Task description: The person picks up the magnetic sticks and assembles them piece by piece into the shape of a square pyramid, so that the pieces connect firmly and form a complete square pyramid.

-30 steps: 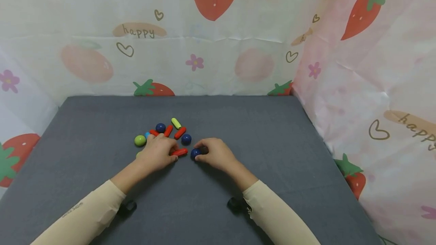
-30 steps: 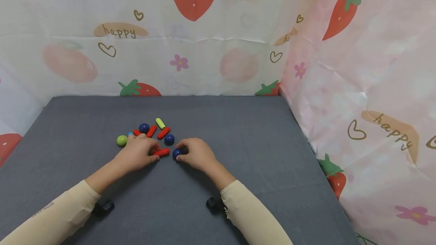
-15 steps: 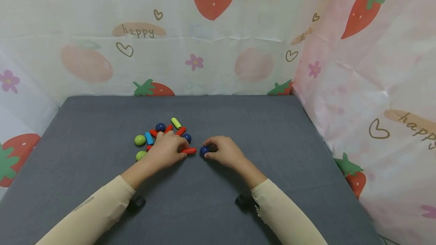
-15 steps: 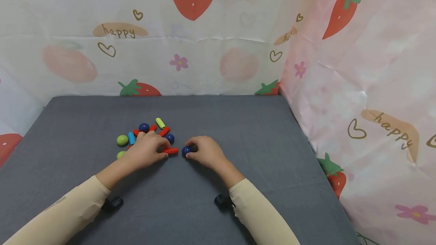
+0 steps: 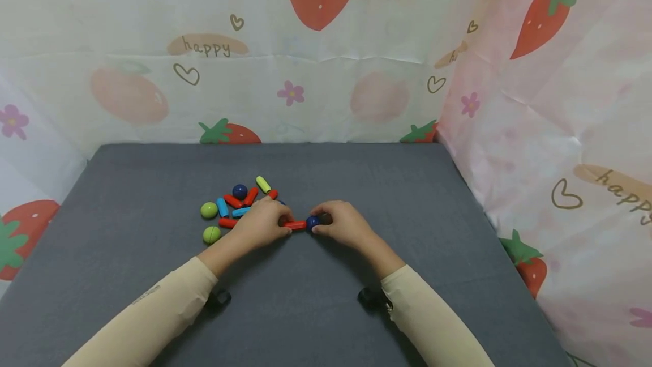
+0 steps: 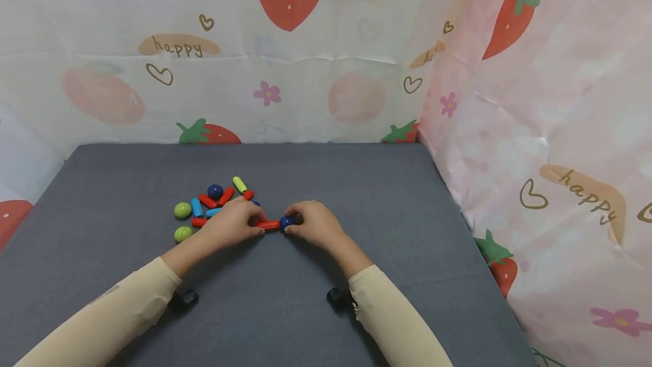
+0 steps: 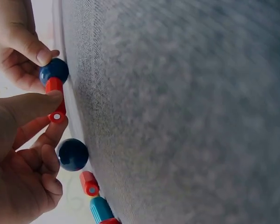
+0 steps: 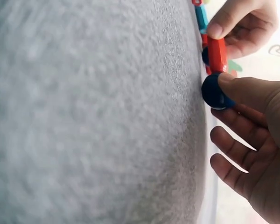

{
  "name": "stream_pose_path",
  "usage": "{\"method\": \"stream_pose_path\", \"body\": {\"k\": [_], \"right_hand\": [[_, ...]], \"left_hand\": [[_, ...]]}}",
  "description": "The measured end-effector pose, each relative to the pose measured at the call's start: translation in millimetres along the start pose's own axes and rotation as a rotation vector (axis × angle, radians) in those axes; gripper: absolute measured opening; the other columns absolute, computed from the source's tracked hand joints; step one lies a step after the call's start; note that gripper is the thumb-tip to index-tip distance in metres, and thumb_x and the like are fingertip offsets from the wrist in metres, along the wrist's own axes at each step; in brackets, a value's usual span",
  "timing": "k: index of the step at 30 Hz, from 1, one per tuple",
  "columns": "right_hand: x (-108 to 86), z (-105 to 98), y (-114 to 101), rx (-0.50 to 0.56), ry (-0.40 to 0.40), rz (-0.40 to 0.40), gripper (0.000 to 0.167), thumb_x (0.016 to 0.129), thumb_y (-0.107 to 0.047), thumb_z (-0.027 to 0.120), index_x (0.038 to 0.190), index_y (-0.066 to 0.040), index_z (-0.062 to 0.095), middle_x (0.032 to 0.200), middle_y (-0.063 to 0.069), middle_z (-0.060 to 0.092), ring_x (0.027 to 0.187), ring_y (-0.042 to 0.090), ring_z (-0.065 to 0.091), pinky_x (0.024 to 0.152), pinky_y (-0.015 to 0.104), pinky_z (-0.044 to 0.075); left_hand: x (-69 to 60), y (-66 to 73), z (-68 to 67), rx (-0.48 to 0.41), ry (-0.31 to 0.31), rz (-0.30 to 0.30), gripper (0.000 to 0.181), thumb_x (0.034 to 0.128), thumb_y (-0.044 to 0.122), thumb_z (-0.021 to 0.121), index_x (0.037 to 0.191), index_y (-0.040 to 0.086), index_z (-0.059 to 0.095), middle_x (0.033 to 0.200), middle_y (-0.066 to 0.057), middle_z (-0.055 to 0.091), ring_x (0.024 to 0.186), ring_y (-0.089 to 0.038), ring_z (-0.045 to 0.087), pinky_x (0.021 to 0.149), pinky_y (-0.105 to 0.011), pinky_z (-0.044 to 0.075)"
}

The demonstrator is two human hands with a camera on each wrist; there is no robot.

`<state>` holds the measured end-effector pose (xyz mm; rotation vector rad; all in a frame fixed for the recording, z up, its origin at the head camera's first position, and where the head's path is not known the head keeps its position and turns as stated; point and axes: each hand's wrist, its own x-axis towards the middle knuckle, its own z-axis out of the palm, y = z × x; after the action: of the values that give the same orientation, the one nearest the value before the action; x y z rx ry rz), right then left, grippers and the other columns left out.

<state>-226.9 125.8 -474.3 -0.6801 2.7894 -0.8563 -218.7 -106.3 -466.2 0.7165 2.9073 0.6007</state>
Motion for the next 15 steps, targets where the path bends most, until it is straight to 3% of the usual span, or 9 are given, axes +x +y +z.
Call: {"method": "stream_pose_path", "body": {"k": [15], "right_hand": [[-1.3,-7.8,15.1,-0.055,-0.032,-0.119,0.034,0.09,-0.029,0.081,0.122,-0.018,0.074,0.119,-0.002,0.071,0.108,0.019,0.062,0.095,0.04,0.051]], "left_hand": [[1.7,8.2,2.1,-0.066,-0.011,-0.017,0.017,0.0865,0.024,0.084,0.102,0.017,0.08,0.087,0.006,0.071,0.085,-0.015,0.059,0.085,-0.04,0.048]]}}
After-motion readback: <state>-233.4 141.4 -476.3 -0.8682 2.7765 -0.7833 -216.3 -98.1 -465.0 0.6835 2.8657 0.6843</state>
